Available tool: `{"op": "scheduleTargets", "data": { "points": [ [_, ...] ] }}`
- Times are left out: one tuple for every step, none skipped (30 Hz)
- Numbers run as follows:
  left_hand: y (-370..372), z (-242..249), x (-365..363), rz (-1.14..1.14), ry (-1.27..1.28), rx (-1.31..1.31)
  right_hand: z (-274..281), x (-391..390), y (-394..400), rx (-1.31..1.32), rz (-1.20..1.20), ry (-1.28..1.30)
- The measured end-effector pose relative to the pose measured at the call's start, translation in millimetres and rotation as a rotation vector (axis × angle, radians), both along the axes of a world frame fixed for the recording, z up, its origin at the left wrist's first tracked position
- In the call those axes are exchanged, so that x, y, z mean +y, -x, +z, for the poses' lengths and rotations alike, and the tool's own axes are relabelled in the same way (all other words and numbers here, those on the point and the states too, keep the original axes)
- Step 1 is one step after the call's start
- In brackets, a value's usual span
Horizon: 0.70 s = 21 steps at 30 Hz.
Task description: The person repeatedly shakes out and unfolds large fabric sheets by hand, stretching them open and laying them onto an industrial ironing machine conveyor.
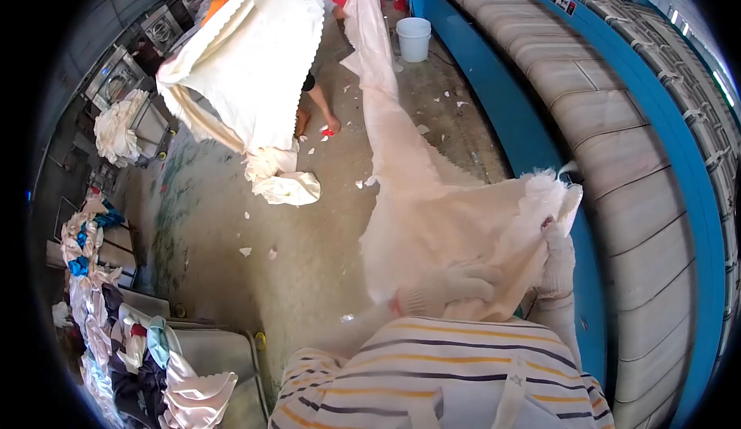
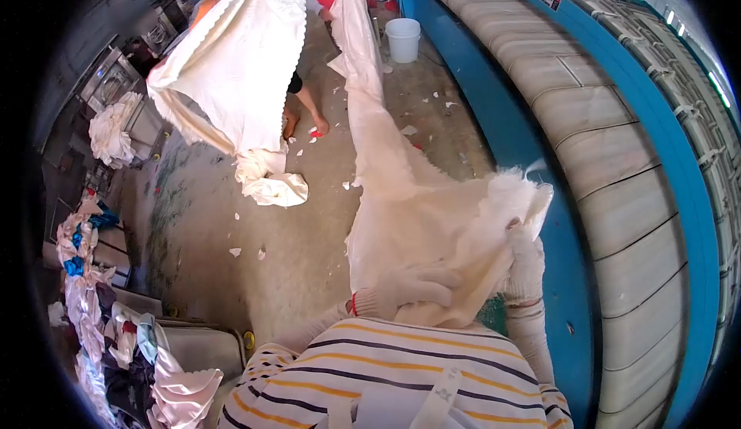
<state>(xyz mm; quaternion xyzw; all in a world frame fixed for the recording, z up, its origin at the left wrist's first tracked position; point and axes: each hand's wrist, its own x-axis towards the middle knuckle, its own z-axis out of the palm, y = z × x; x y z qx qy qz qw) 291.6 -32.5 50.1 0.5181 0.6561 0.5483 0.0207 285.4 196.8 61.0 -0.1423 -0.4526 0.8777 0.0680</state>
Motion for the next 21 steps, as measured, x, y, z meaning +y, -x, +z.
{"op": "scheduleTargets", "data": {
  "points": [
    [-1,0,0,0.018,-0.017,-0.009,8,0,-3,0.011,-0.031,-0.048],
    [-4,2,-1,0.033,-0.027,-0.014,16,1,-6,0.009,-0.032,-0.097],
    [-5,5,-4,0.029,-0.038,-0.038,22,3,-11,0.009,-0.029,-0.145],
    [-9,6,-7,0.027,-0.046,-0.068,26,3,-14,0.012,-0.022,-0.192],
    [-12,6,-11,0.023,-0.056,-0.101,26,5,-16,0.051,-0.032,-0.222],
    [-13,5,-13,0.010,-0.058,-0.141,23,9,-19,0.086,-0.036,-0.248],
    [-18,5,-19,-0.001,-0.060,-0.188,18,15,-23,0.119,-0.039,-0.272],
    [-21,4,-22,-0.010,-0.061,-0.238,13,18,-24,0.114,-0.074,-0.380],
    [-22,4,-22,-0.035,-0.064,-0.293,13,19,-26,0.118,-0.086,-0.403],
    [-24,1,-21,-0.052,-0.069,-0.344,31,12,-29,0.128,-0.099,-0.425],
    [-25,0,-21,-0.072,-0.074,-0.403,39,7,-27,0.140,-0.110,-0.447],
    [-26,-1,-20,-0.090,-0.079,-0.479,29,23,-29,0.101,-0.120,-0.597],
    [-26,-2,-19,-0.112,-0.086,-0.560,22,35,-32,0.101,-0.139,-0.618],
    [-27,-6,-15,-0.131,-0.095,-0.634,21,43,-38,0.095,-0.165,-0.643],
    [-27,-9,-14,-0.151,-0.095,-0.713,21,50,-43,0.085,-0.201,-0.671],
    [-28,-13,-12,-0.168,-0.096,-0.786,22,58,-48,0.049,-0.235,-0.825],
    [-28,-15,-12,-0.183,-0.097,-0.856,33,58,-52,0.045,-0.230,-0.810],
    [-27,-17,-11,-0.194,-0.097,-0.901,49,54,-55,0.044,-0.223,-0.794],
    [-25,-18,-11,-0.205,-0.096,-0.939,61,53,-58,0.043,-0.212,-0.778],
    [-24,-17,-10,-0.214,-0.092,-0.964,65,58,-62,0.052,-0.250,-0.794],
    [-21,-17,-7,-0.227,-0.091,-0.985,69,62,-67,0.060,-0.288,-0.810]
  ]
}}
